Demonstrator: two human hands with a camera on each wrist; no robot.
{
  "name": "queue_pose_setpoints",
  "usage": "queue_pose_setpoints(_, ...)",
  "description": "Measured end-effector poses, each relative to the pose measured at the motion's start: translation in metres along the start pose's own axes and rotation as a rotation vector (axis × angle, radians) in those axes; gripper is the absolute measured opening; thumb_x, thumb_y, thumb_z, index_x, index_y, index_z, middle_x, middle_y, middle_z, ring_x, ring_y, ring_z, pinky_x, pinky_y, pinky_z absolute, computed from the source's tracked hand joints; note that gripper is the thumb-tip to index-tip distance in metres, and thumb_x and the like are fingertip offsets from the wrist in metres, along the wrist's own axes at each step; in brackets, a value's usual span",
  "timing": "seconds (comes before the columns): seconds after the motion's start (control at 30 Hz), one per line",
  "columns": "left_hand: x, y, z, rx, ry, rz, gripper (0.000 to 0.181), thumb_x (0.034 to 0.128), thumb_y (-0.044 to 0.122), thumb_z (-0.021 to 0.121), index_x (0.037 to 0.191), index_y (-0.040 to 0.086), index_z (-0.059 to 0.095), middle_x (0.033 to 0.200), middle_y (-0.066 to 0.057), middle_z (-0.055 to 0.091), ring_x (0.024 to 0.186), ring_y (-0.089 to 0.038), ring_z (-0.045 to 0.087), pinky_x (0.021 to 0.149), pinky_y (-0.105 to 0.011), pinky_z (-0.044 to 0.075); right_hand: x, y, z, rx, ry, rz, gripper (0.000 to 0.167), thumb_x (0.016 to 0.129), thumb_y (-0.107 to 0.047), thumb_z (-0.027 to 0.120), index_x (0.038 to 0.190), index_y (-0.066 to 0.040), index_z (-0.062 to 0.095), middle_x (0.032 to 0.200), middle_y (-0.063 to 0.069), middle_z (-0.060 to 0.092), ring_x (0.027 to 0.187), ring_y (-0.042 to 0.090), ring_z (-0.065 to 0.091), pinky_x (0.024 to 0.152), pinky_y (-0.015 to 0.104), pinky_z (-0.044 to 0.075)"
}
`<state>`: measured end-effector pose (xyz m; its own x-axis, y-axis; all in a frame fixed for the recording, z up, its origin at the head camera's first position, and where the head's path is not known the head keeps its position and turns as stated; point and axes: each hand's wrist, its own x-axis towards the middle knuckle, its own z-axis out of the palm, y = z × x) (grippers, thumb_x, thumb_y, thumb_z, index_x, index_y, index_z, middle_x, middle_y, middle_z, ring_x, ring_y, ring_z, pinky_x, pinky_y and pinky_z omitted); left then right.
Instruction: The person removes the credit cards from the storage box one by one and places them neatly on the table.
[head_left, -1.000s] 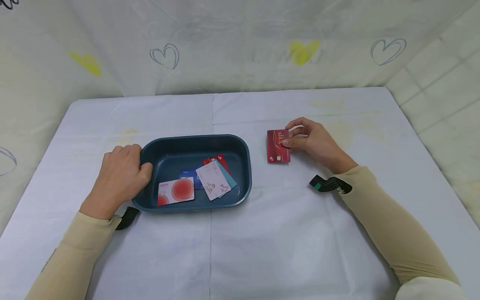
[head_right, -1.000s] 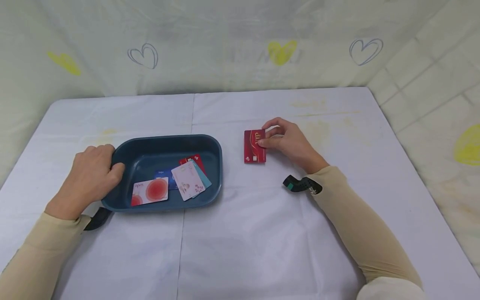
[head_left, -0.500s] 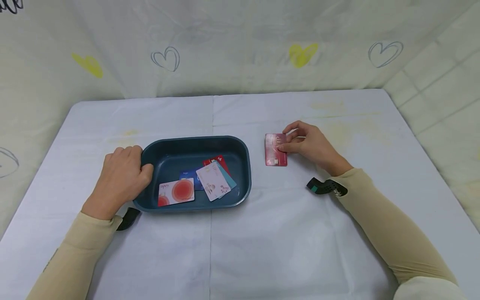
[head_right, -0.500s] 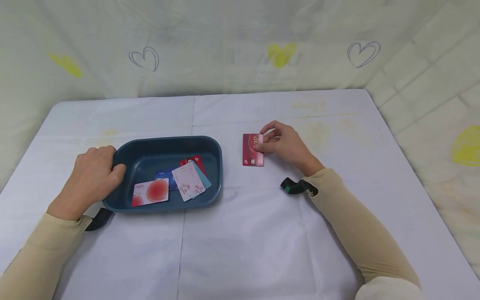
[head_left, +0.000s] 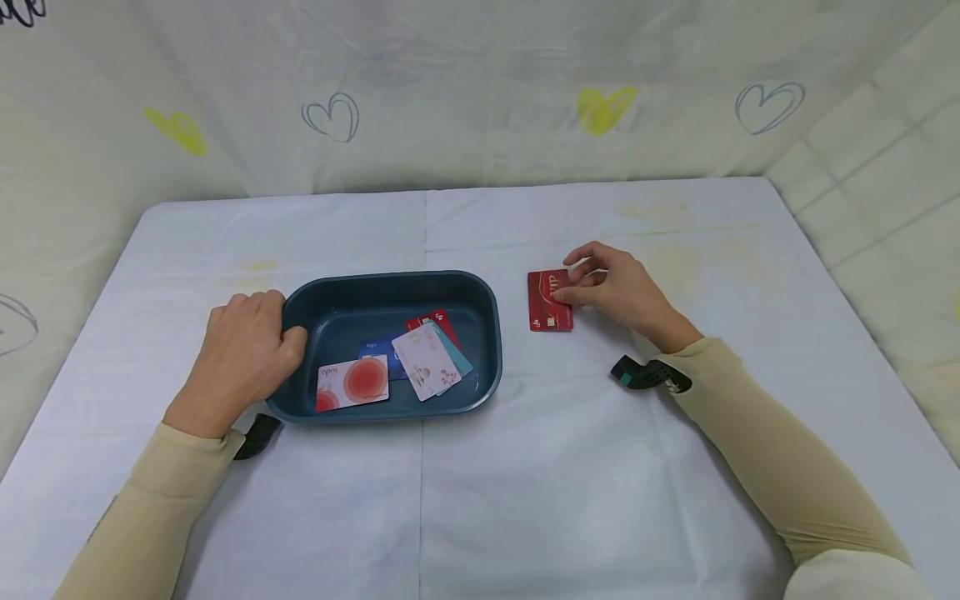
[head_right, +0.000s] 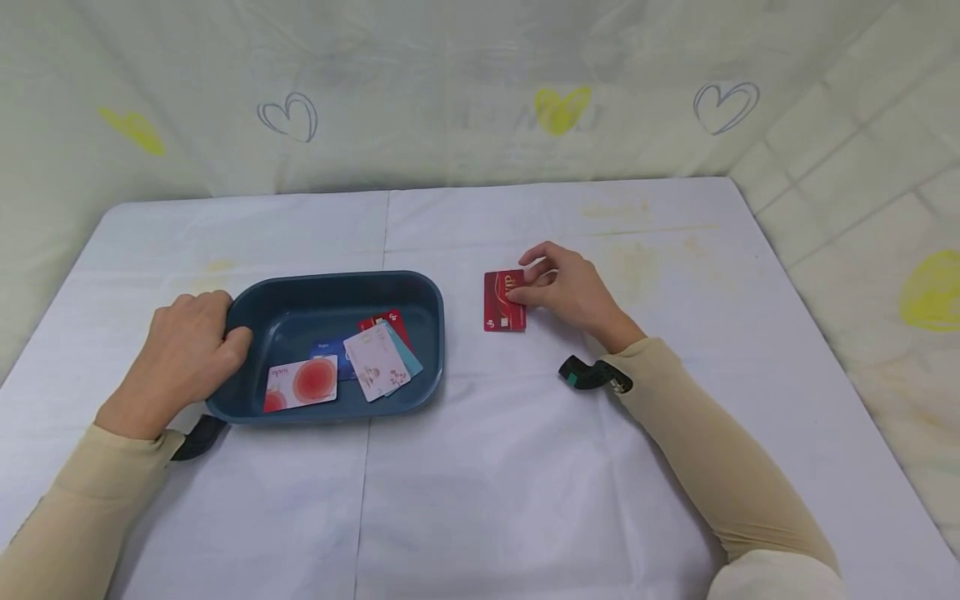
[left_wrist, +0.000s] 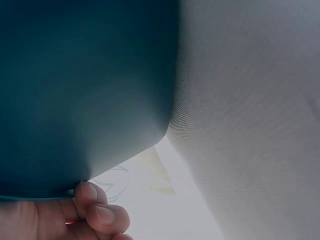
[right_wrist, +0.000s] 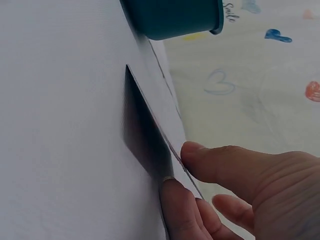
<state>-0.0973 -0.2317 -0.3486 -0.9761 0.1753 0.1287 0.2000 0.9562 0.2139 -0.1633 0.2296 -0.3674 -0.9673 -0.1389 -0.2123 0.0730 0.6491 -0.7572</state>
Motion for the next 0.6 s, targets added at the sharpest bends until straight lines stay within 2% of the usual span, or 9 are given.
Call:
queue_pose_setpoints(0.23,0.0003,0.0007,0.0011,0.0,0.001,0.0,0.02,0.0868,0.016,0.047,0.073,0.002,0.049,0.062,-0.011,0.045,0.062,-0.029,0.043,0.057,-0.037,0.031,0.0,-0.0015,-0.0024,-0.047,-0.011,0.019,0.054,0.089,-0.034,0.079,0.133,-0.014,0.055,0.118,0.008,0.066,0.1,0.017,0.068,0.081,0.025,0.05)
queue_pose_setpoints(0.43,0.0,0.0022,0.0012,0.001,0.013,0.001,0.02,0.0864,0.016,0.047,0.071,0.003,0.047,0.062,-0.01,0.044,0.06,-0.028,0.042,0.056,-0.036,0.03,0.0003,-0.0007,-0.0047,-0.059,-0.001,0.012,0.053,0.088,-0.035,0.079,0.132,-0.015,0.058,0.116,0.006,0.068,0.098,0.013,0.07,0.088,0.029,0.048)
queue_pose_setpoints(0.6,0.0004,0.0028,0.002,0.005,0.019,0.002,0.02,0.0864,0.016,0.046,0.07,0.004,0.046,0.061,-0.01,0.043,0.06,-0.028,0.041,0.056,-0.036,0.029,0.0014,-0.0009,-0.0071,-0.056,-0.01,-0.005,0.051,0.089,-0.036,0.079,0.131,-0.016,0.06,0.115,0.006,0.067,0.095,0.011,0.071,0.085,0.029,0.049)
